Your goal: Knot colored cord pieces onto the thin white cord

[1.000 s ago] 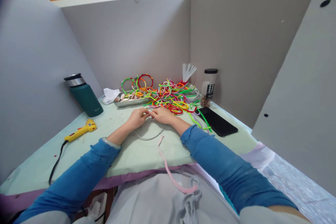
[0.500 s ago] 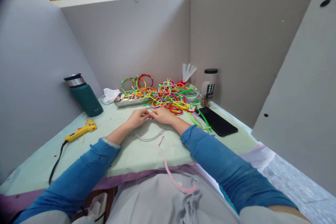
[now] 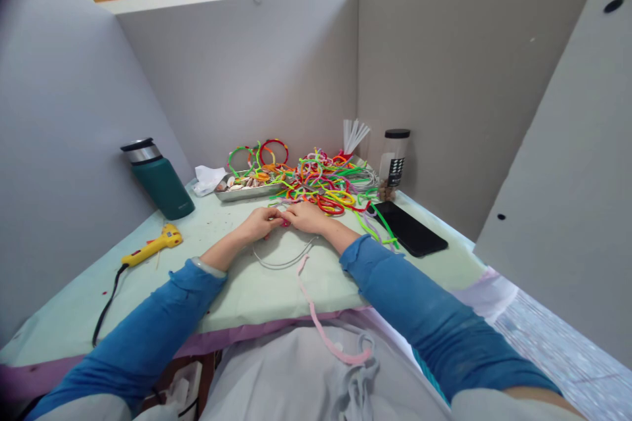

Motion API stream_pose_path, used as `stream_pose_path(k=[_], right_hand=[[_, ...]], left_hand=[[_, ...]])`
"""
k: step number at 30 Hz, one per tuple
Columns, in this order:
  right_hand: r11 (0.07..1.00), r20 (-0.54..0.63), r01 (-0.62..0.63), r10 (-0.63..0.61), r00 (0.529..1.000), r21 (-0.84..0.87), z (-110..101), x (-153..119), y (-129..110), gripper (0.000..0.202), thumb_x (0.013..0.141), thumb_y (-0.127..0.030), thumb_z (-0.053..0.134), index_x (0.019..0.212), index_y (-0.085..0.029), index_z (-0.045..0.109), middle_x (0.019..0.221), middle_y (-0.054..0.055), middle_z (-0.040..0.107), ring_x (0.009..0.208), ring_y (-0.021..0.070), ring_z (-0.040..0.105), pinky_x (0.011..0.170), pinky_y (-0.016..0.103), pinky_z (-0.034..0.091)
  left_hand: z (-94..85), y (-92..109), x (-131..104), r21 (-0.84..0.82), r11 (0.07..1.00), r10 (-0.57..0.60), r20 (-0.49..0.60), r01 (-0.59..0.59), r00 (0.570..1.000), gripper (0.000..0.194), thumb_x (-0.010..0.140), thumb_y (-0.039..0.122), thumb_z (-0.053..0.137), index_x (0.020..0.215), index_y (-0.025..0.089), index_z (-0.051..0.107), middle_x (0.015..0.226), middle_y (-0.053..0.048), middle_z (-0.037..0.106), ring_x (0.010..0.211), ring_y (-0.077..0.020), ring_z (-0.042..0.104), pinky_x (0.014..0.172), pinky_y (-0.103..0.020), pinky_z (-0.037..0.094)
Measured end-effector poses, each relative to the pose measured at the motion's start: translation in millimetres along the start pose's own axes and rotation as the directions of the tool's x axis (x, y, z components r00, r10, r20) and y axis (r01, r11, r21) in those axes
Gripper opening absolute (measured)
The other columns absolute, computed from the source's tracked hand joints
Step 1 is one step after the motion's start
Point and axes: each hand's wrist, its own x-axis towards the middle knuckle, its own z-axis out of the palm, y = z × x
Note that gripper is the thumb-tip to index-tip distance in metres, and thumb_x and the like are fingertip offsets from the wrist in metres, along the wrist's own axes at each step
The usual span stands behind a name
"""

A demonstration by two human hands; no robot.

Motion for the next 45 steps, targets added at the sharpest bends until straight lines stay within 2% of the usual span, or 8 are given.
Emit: stream_pose_path(k=[7,11,17,28,37,42,45], right_hand=[[1.000,0.000,-0.013,0.013,1.000,0.001,1.0,0.7,1.7,0.045,0.090,-0.044,0.034,0.071,-0.015,0.063,0.066,0.002,0.061,0.058,0.0103,0.046,0.055,0.021,0.029],[1.000,-0.001,-0.017,0.017,1.000,0.005,1.9,0.7,1.7,0.047,0.090,-0.046,0.033,0.071,-0.015,0.063,0.064,0.002,0.060,0.058,0.0108,0.047,0.055,0.021,0.029],[1.000,0.004,-0.024,0.024,1.000,0.009,0.5,0.4,0.8,0.045,0.090,-0.044,0.034,0.071,-0.014,0.063,0.065,0.002,0.060,0.058,0.0103,0.046,0.055,0.021,0.029],[1.000,0.004,-0.006,0.006,1.000,0.017,0.2,-0.2,0.7,0.041,0.089,-0.039,0.036,0.072,-0.014,0.063,0.067,0.002,0.060,0.059,0.0102,0.046,0.055,0.021,0.029],[0.999,0.017,0.011,-0.010,1.000,-0.040,-2.1,-1.2,-2.9,0.040,0.089,-0.040,0.038,0.074,-0.014,0.064,0.071,0.003,0.062,0.061,0.0109,0.048,0.056,0.021,0.029],[0.998,0.029,0.024,-0.023,0.999,-0.051,-1.3,-0.9,-1.4,0.039,0.089,-0.040,0.037,0.077,-0.015,0.065,0.075,0.004,0.064,0.063,0.0114,0.049,0.057,0.022,0.029],[0.998,0.030,0.021,-0.020,0.999,-0.051,-0.8,-0.9,-0.9,0.037,0.088,-0.039,0.039,0.077,-0.015,0.065,0.075,0.004,0.064,0.063,0.0113,0.049,0.056,0.022,0.028]], left_hand=[[0.7,1.5,-0.2,0.030,0.999,-0.012,-0.041,0.013,0.999,0.023,0.075,0.026,0.049,0.085,0.015,0.066,0.046,0.003,0.047,0.040,-0.0092,0.043,0.043,-0.020,0.033],[-0.3,2.6,-0.2,0.083,0.997,0.019,-0.110,-0.010,0.994,0.023,0.076,0.027,0.048,0.080,0.015,0.067,0.048,0.002,0.052,0.045,-0.0099,0.046,0.047,-0.021,0.035],[-0.2,-0.3,1.7,0.092,0.996,0.013,-0.138,0.000,0.990,0.023,0.075,0.029,0.050,0.081,0.014,0.067,0.054,0.001,0.057,0.045,-0.0092,0.047,0.048,-0.020,0.036],[0.9,-2.5,3.4,0.055,0.997,-0.042,-0.133,0.049,0.990,0.025,0.074,0.032,0.052,0.084,0.013,0.065,0.060,0.000,0.059,0.041,-0.0082,0.047,0.045,-0.020,0.036],[2.3,-7.9,3.9,-0.010,1.000,-0.028,-0.049,0.028,0.998,0.027,0.075,0.034,0.050,0.087,0.014,0.064,0.051,0.003,0.052,0.037,-0.0072,0.044,0.040,-0.019,0.033],[2.6,-6.0,2.7,0.059,0.997,-0.044,-0.041,0.046,0.998,0.026,0.073,0.029,0.052,0.092,0.014,0.064,0.052,0.002,0.055,0.040,-0.0087,0.045,0.043,-0.020,0.035],[2.3,-5.6,2.7,0.144,0.990,0.007,-0.070,0.003,0.998,0.025,0.073,0.030,0.053,0.089,0.014,0.065,0.054,0.000,0.058,0.046,-0.0110,0.050,0.049,-0.021,0.037]])
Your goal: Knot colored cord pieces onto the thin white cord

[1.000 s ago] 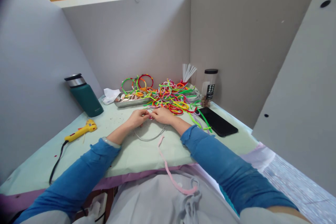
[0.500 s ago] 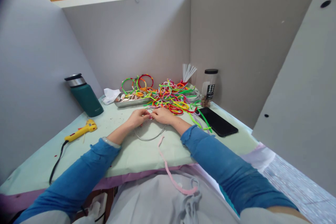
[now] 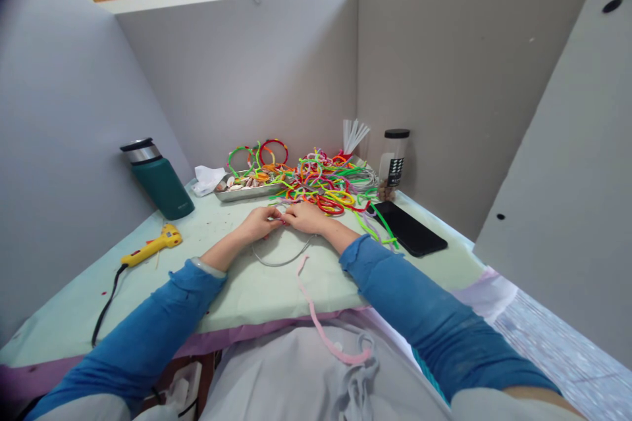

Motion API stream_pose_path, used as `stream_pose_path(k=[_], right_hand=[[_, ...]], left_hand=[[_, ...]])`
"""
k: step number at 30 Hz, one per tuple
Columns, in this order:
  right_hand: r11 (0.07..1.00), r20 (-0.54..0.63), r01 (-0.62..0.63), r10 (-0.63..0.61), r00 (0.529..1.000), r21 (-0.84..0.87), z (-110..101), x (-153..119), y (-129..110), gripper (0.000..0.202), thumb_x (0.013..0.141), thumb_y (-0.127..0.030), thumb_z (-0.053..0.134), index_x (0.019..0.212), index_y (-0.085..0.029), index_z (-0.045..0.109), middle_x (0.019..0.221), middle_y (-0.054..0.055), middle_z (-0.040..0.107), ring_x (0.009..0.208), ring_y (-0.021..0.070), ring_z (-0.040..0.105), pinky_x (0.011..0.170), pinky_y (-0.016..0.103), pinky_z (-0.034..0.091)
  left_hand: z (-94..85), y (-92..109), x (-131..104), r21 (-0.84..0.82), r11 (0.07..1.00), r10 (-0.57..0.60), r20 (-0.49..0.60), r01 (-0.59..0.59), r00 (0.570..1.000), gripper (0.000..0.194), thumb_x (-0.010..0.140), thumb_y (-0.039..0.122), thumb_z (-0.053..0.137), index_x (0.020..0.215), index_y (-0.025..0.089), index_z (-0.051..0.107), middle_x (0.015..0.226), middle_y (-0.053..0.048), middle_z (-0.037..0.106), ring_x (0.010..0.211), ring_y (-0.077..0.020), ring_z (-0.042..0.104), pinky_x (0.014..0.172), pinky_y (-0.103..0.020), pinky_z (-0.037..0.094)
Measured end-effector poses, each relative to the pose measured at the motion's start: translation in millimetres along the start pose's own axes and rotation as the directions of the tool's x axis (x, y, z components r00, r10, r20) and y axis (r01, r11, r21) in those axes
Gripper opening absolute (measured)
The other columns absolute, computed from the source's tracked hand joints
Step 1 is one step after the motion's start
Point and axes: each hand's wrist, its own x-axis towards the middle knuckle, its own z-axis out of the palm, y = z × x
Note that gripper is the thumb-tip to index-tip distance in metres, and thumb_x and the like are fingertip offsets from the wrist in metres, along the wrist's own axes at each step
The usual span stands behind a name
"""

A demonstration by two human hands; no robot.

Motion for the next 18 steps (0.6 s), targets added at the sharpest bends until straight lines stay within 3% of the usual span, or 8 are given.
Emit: stream_pose_path(k=[6,18], right_hand=[[1.000,0.001,0.001,-0.001,1.000,0.012,0.3,-0.4,0.7,0.035,0.087,-0.037,0.040,0.075,-0.015,0.065,0.073,0.003,0.064,0.062,0.0106,0.048,0.056,0.021,0.028],[1.000,0.005,0.003,-0.003,1.000,0.010,0.1,-1.2,0.3,0.032,0.085,-0.033,0.042,0.075,-0.014,0.065,0.070,0.002,0.062,0.060,0.0099,0.046,0.055,0.021,0.027]], left_hand=[[0.8,-4.4,2.8,0.113,0.988,0.113,-0.054,-0.106,0.992,0.024,0.074,0.033,0.054,0.083,0.015,0.068,0.070,-0.004,0.065,0.065,-0.0145,0.056,0.061,-0.022,0.040],[1.1,-4.1,1.4,0.199,0.969,0.160,-0.050,-0.147,0.986,0.024,0.076,0.032,0.051,0.085,0.016,0.066,0.081,-0.006,0.067,0.073,-0.0172,0.058,0.068,-0.025,0.041]])
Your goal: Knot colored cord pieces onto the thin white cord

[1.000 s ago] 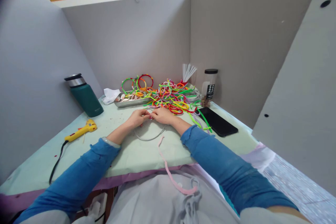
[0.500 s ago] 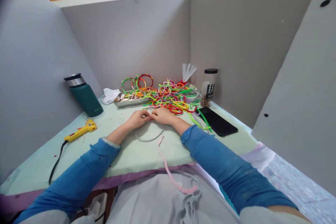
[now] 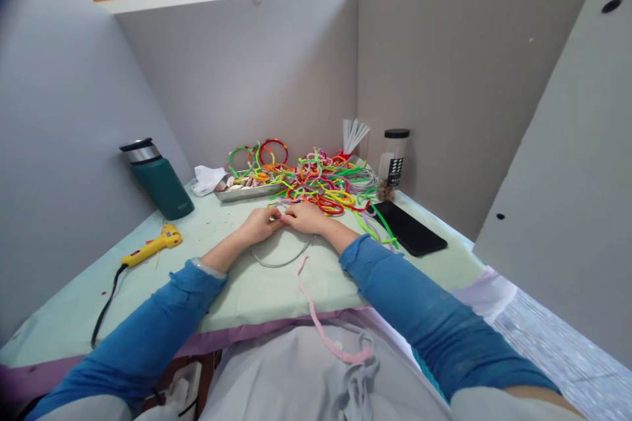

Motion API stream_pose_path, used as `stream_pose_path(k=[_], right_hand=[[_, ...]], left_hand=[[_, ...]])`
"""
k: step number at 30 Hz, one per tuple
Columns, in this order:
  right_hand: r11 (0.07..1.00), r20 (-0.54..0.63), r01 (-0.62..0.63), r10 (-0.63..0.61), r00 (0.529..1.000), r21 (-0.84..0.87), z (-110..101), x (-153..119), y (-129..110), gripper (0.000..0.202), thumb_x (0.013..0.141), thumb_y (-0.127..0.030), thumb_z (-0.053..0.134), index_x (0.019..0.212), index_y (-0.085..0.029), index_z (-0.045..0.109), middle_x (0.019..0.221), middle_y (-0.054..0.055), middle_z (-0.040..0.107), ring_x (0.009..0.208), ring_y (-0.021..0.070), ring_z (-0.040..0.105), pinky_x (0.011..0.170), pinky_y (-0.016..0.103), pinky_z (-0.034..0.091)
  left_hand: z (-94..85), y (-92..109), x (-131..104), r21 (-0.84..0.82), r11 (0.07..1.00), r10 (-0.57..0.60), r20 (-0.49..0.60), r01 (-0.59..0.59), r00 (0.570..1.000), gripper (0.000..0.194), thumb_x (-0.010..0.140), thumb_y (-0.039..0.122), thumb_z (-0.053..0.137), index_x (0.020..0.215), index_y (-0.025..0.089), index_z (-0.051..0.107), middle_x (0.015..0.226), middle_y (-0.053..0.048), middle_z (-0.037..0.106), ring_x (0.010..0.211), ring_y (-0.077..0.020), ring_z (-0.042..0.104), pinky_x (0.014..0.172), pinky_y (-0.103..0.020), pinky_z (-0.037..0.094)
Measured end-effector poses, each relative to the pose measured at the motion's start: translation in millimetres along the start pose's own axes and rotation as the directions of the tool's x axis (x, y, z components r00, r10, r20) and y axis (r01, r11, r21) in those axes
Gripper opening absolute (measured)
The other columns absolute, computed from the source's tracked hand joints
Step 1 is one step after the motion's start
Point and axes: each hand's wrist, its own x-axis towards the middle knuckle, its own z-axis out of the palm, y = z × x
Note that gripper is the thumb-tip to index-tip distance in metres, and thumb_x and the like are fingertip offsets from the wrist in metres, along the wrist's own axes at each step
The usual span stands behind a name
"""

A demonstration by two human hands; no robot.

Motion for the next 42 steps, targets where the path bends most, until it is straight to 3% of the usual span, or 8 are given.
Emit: stream_pose_path(k=[13,42], right_hand=[[1.000,-0.003,0.006,-0.006,1.000,-0.005,2.4,0.8,2.0,0.032,0.085,-0.034,0.041,0.075,-0.014,0.064,0.070,0.003,0.062,0.060,0.0100,0.046,0.055,0.021,0.027],[0.999,0.023,0.002,-0.001,1.000,-0.042,0.0,-0.1,-1.1,0.033,0.086,-0.035,0.041,0.079,-0.014,0.066,0.077,0.004,0.065,0.065,0.0115,0.050,0.057,0.021,0.028]], left_hand=[[-3.1,4.4,-3.0,0.038,0.999,0.020,0.018,-0.020,1.000,0.020,0.075,0.023,0.050,0.086,0.016,0.064,0.082,-0.007,0.066,0.076,-0.0187,0.058,0.068,-0.027,0.042],[-3.1,5.5,-3.0,0.065,0.996,0.057,0.035,-0.059,0.998,0.023,0.078,0.031,0.048,0.089,0.017,0.063,0.088,-0.007,0.067,0.080,-0.0191,0.060,0.069,-0.027,0.043]])
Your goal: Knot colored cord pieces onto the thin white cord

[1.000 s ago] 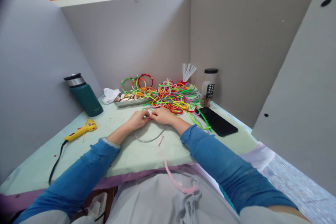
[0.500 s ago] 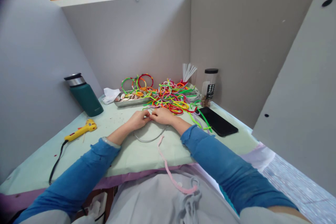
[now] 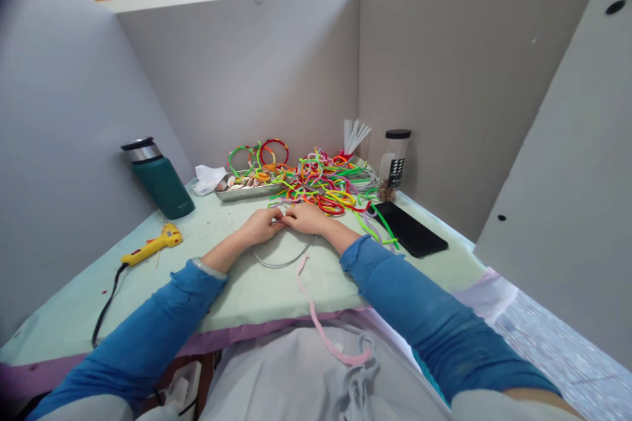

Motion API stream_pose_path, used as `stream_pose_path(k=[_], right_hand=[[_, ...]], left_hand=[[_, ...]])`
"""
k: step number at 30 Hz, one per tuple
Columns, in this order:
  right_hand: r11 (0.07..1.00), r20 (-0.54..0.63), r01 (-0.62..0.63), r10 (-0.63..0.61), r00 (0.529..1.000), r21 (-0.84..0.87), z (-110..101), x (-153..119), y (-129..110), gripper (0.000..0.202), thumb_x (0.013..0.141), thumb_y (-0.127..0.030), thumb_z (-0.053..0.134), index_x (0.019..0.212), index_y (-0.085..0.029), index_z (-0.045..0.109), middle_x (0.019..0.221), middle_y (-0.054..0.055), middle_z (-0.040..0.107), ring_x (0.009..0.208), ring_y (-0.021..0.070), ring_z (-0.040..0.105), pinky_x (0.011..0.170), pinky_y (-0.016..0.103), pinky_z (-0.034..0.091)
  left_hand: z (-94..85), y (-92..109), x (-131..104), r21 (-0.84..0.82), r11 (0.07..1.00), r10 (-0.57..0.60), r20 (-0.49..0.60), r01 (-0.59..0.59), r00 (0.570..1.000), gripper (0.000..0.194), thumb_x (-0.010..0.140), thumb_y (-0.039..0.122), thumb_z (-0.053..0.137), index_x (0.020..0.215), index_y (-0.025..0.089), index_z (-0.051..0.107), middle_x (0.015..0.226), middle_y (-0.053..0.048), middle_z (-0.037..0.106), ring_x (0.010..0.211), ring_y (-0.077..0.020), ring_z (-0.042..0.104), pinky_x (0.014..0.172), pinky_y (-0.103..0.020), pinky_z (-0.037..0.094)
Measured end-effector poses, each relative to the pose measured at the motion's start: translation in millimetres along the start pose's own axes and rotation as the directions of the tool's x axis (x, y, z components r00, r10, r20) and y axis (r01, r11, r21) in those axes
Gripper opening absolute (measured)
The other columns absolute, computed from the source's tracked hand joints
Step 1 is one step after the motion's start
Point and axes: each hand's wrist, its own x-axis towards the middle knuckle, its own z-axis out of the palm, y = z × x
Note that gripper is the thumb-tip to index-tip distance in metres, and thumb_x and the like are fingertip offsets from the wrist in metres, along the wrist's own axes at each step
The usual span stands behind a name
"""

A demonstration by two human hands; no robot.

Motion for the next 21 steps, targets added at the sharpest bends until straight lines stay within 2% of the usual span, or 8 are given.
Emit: stream_pose_path(k=[21], right_hand=[[1.000,-0.004,0.011,-0.011,1.000,0.004,1.6,0.6,2.2,0.035,0.086,-0.036,0.040,0.078,-0.014,0.066,0.077,0.004,0.065,0.065,0.0114,0.050,0.057,0.021,0.028]], left_hand=[[0.2,0.2,-0.2,0.022,1.000,0.022,0.006,-0.022,1.000,0.023,0.078,0.032,0.049,0.088,0.017,0.062,0.087,-0.006,0.067,0.078,-0.0179,0.059,0.068,-0.026,0.042]])
